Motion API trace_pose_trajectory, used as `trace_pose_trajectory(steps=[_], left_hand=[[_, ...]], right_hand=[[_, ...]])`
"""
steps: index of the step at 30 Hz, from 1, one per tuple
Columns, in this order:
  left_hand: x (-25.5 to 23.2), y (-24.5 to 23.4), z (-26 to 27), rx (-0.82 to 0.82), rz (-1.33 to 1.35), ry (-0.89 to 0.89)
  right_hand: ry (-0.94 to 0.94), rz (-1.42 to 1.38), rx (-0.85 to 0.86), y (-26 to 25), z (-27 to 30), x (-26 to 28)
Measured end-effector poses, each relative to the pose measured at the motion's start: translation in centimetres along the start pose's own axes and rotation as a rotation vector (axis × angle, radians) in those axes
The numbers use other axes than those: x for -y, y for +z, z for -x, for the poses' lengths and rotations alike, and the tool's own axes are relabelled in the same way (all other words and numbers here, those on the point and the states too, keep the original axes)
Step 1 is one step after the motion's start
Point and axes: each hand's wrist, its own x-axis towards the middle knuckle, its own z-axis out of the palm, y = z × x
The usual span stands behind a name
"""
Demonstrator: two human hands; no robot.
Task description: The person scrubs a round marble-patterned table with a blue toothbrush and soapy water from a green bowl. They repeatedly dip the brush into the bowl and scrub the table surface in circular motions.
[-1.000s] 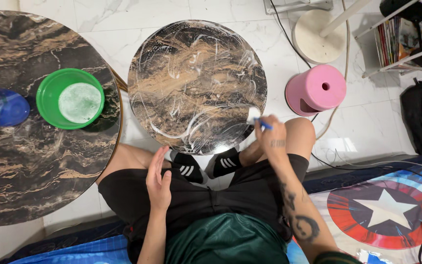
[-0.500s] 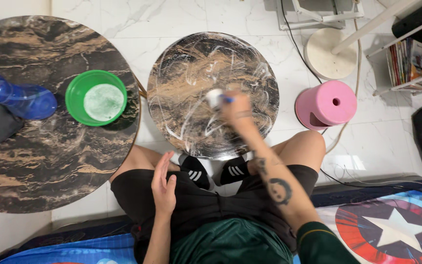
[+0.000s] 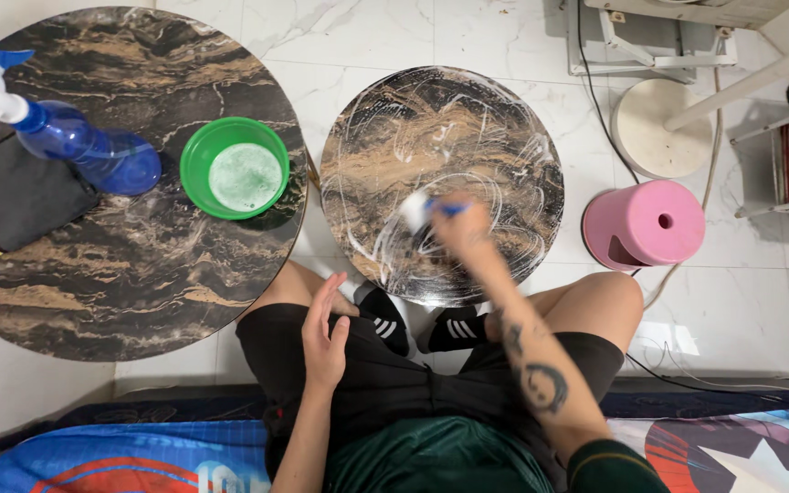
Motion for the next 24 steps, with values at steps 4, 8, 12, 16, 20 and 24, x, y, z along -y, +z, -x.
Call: trace_pose_trajectory(steps=[4, 8, 12, 16, 20, 24], left_hand=[[-0.5, -0.5, 0.2, -0.025, -0.014, 0.013], [-0.4, -0.7, 0.5, -0.030, -0.034, 0.007], [0.1, -1.1, 0.6, -0.050, -0.015, 0.023], [0.5, -1.0, 0.5, -0.056, -0.021, -0.011], [0.2, -1.1, 0.6, -0.047, -0.048, -0.001], [-0.4, -1.1, 0.7, -0.073, -0.058, -0.006]], right_hand=[[0.155, 0.162, -0.243, -5.7, -2.6, -4.7], [-0.245, 0.341, -0.357, -6.5, 1.9, -4.3], [-0.336, 0.207, 0.015, -4.1, 7.6, 1.5], [-0.521, 0.014, 0.181, -1.7, 6.9, 6.5], [-0.676, -0.127, 0.191, 2.4, -1.1, 7.3], [-0.299, 0.268, 0.195, 5.1, -11.1, 5.8]])
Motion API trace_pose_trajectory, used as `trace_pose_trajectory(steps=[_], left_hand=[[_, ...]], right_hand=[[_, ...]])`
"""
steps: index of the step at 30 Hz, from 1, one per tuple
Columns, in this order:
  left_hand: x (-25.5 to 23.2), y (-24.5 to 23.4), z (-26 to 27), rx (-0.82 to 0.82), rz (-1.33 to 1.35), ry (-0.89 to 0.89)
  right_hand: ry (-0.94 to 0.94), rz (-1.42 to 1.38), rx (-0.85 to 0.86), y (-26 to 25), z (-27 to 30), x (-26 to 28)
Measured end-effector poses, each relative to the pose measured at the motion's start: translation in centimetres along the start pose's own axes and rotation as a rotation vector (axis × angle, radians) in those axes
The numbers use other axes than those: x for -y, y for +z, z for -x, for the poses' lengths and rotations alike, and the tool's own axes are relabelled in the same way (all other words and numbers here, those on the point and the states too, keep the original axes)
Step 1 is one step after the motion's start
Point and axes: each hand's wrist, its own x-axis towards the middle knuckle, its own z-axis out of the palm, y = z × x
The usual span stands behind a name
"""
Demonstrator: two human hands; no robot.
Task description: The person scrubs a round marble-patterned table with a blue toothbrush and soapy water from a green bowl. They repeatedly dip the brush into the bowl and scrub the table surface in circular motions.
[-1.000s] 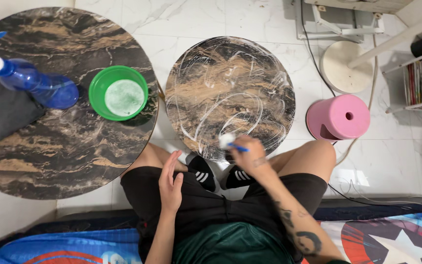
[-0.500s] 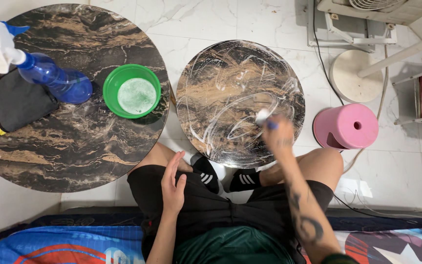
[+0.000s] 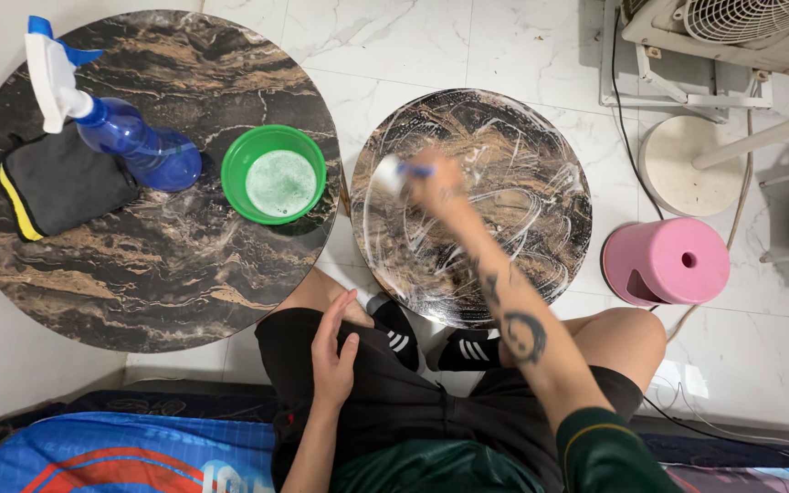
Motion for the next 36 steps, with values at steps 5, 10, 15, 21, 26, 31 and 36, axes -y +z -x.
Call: trace_pose_trajectory(steps=[5, 10, 15, 21, 26, 31, 36], left_hand=[[-0.1, -0.2, -0.1, -0.024, 0.001, -0.023], [0.1, -0.4, -0.1, -0.006, -0.006, -0.027], [0.0, -0.1, -0.4, -0.013, -0.008, -0.020], [0.6, -0.2, 0.0, -0.039, -0.009, -0.020], [1.1, -0.7, 0.3, -0.047, -0.009, -0.052], [0.7, -0.3, 0.0, -0.019, -0.012, -0.042], [0.5, 0.1, -0.3, -0.012, 0.005, -0.014]], right_hand=[[0.492, 0.000, -0.490, -1.6, -3.2, -11.0], [0.691, -0.270, -0.351, -3.5, -6.0, -14.1], [0.426, -0.275, -0.146, -1.8, -8.8, -4.5], [-0.361, -0.330, 0.184, -0.2, -0.9, 3.1], [-0.441, -0.204, 0.594, -3.0, 6.3, 1.9], [0.063, -0.010, 0.722, -7.0, 1.9, -2.9], [0.058, -0.009, -0.107, -4.5, -3.3, -9.4]])
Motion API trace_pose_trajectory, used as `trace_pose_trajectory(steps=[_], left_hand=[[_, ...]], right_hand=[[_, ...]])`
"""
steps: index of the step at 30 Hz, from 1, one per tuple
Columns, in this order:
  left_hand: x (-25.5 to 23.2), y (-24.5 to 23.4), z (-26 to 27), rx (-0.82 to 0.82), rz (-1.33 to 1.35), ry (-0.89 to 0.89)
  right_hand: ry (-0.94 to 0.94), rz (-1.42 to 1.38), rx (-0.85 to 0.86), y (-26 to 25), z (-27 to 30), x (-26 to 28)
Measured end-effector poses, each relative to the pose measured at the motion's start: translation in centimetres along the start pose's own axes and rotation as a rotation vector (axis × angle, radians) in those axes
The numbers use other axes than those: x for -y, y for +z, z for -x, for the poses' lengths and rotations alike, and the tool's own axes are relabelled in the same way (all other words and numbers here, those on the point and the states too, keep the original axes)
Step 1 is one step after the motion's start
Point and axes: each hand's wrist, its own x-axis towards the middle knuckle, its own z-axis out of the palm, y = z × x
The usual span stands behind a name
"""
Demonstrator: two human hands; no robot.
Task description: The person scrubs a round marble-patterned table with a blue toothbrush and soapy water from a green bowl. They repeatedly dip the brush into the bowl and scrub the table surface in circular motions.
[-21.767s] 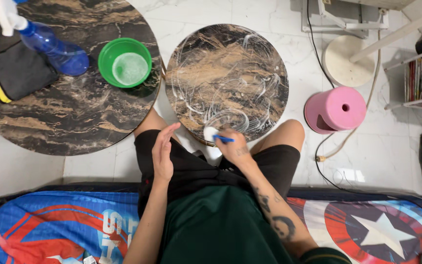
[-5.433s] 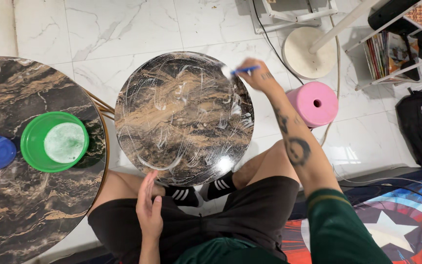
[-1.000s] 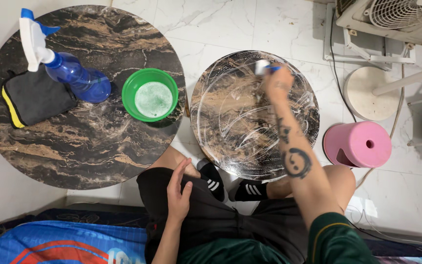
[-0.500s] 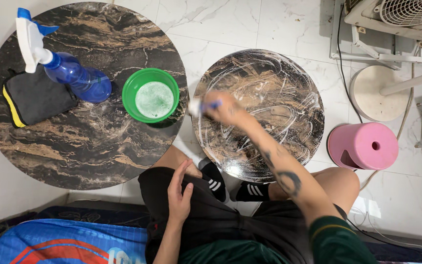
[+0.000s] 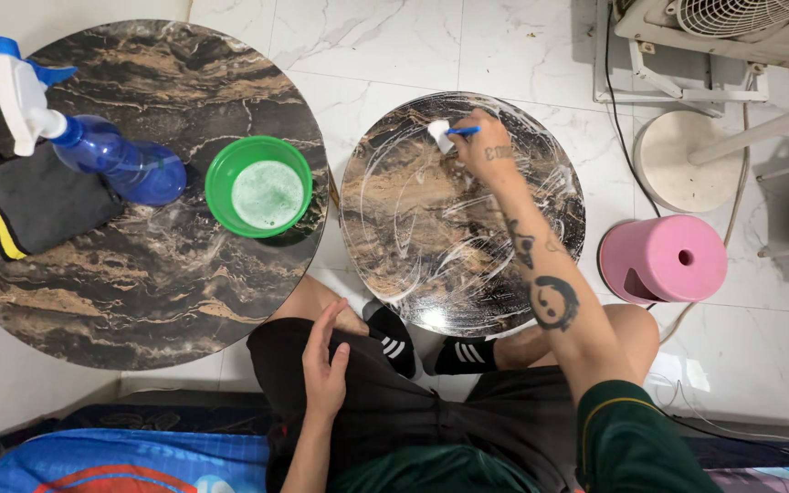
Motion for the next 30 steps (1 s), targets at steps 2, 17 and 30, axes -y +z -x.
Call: trace_pose_trajectory(steps=[2, 17, 30], left_hand=[[-0.1, 0.2, 0.0, 0.005, 0.004, -0.008], [-1.1, 1.4, -0.4, 0.073, -0.096, -0.042], [1.1, 1.4, 0.1, 0.067, -0.039, -0.029]], right_hand=[[-0.017, -0.025, -0.128, 1.6, 1.2, 0.0], [0.071, -0.183, 0.137, -0.9, 10.9, -0.8], [-0.023, -0.114, 0.079, -3.5, 25.7, 7.3]])
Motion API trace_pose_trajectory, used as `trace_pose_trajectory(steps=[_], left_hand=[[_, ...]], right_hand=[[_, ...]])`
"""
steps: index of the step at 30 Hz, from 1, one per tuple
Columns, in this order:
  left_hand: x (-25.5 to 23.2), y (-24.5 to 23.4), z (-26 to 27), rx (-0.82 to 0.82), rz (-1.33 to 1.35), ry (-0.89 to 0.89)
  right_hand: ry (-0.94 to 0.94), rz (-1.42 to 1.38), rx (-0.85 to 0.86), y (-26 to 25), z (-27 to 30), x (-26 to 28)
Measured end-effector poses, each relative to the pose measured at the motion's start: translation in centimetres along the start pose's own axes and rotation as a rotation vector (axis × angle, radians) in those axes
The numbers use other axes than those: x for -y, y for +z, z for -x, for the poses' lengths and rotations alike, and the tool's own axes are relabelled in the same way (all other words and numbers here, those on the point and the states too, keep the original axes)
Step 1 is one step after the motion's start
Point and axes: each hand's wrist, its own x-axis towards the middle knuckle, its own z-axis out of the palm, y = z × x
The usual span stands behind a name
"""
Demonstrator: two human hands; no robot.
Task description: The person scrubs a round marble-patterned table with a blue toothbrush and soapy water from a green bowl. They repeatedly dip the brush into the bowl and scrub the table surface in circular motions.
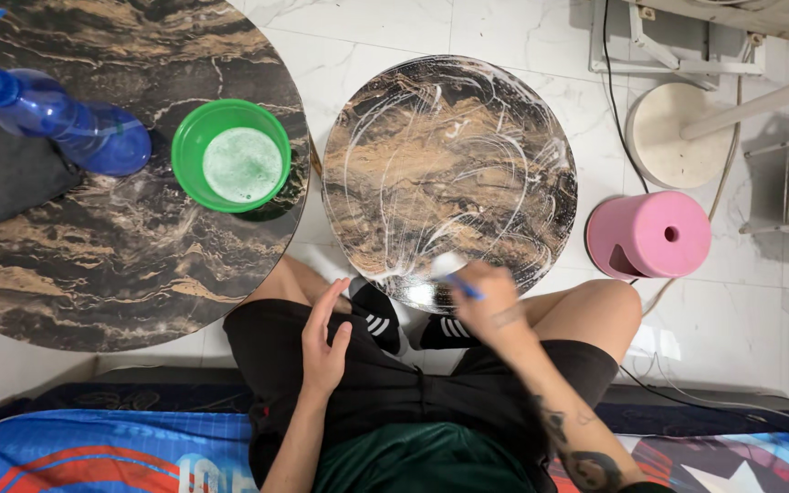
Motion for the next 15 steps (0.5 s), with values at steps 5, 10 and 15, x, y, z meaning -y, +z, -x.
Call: trace_pose_trajectory(steps=[5, 10, 15], left_hand=[[0.1, 0.5, 0.1, 0.017, 0.012, 0.003], [0.2, 0.4, 0.6, 0.011, 0.015, 0.014], [0.4, 0.0, 0.6, 0.006, 0.031, 0.011]], right_hand=[[-0.060, -0.100, -0.023, 3.9, -7.1, 1.7], [0.440, -0.231, -0.271, 0.7, -12.3, -6.6], [0.266, 0.236, -0.248, -3.3, -5.2, -9.6]])
